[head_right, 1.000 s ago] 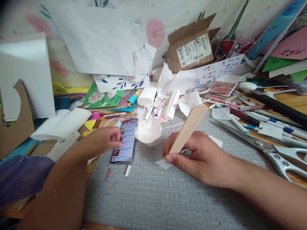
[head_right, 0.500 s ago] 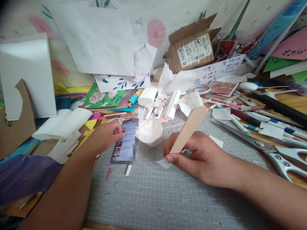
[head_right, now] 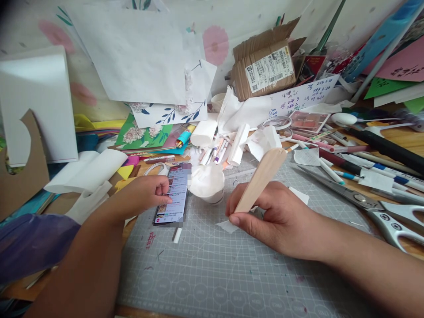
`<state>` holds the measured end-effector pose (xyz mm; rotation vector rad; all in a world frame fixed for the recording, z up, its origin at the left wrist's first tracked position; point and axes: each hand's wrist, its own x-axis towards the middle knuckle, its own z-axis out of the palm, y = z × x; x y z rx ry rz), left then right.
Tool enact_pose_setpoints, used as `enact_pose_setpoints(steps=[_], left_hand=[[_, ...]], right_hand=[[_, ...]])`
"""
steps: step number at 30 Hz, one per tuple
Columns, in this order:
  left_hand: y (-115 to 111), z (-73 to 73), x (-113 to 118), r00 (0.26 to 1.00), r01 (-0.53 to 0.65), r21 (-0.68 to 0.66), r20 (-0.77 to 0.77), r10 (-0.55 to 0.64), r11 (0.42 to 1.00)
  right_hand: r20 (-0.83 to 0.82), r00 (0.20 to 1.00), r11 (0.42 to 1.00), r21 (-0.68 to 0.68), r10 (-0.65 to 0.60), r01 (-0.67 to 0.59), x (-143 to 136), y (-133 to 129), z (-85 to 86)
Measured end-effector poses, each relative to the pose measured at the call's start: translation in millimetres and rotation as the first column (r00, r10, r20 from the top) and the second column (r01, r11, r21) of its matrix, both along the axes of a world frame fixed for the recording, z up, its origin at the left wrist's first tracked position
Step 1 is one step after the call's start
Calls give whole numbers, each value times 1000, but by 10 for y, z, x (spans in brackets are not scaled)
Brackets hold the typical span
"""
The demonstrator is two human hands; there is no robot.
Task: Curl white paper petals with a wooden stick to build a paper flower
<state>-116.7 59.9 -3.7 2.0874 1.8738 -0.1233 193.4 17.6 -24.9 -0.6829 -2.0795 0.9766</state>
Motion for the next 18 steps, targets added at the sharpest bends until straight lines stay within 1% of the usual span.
enact_pose_setpoints(steps=[5, 9, 14, 18], left_hand=[[20, -5, 52, 999, -32, 47, -33, 34, 998], [33, -27, 53, 999, -36, 73, -35, 39, 997], [63, -65, 13, 997, -55, 129, -40, 60, 990], [61, -48, -41, 995, -88, 172, -26, 94, 981]], right_hand=[[-7, 1000, 1000, 8, 9, -9, -4, 10, -5], [7, 1000, 1000, 13, 5, -5, 2, 13, -10], [6, 1000, 1000, 23, 8, -8, 1, 14, -8], [2, 1000, 999, 30, 11, -11, -3, 5, -3]])
